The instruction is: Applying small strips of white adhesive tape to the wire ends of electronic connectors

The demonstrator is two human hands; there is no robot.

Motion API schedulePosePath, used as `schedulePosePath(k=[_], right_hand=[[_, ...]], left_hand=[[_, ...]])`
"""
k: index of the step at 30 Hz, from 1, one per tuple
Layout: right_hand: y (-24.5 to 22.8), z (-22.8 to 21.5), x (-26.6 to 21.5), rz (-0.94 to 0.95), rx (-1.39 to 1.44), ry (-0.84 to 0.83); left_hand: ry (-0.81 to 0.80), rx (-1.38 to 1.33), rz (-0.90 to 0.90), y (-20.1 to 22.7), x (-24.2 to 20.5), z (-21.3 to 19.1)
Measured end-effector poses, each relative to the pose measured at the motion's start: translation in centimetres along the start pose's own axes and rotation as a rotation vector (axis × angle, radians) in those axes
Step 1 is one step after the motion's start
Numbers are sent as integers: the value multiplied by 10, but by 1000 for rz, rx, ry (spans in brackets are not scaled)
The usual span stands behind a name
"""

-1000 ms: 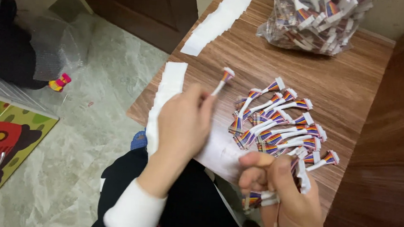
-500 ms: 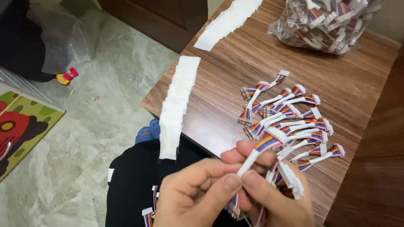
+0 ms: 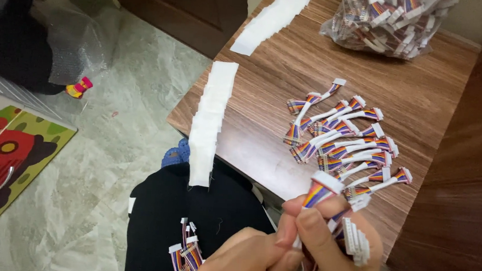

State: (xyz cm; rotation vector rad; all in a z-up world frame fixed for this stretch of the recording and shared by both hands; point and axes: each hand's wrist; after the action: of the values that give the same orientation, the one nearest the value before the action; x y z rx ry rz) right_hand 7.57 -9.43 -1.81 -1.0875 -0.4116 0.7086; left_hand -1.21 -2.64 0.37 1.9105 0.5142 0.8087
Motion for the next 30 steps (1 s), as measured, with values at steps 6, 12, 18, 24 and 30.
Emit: schedulePosePath(k=[6, 12, 18, 24, 30], right_hand=[[1, -4, 7, 283, -16, 106], [9, -12, 10, 256, 201, -37], [11, -10, 1, 85, 202, -132], [25, -14, -2, 144, 204, 22], [27, -34, 18, 223, 99, 225]], left_hand=[[-45, -49, -106, -3, -3, -3], [-1, -466, -315, -15, -14, -3], [25, -313, -255, -15, -13, 0], [40, 82, -28, -20, -11, 6], [-205, 14, -140, -39, 12, 5]])
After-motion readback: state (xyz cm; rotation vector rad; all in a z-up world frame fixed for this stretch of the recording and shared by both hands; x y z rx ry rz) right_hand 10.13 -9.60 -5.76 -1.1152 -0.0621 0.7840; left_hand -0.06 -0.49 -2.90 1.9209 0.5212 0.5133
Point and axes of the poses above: each hand's wrist, its own x-axis towards the middle knuckle, its own z-axis out of the palm, y = z × x, and after that the axes turned 8 degrees about -y, right-handed
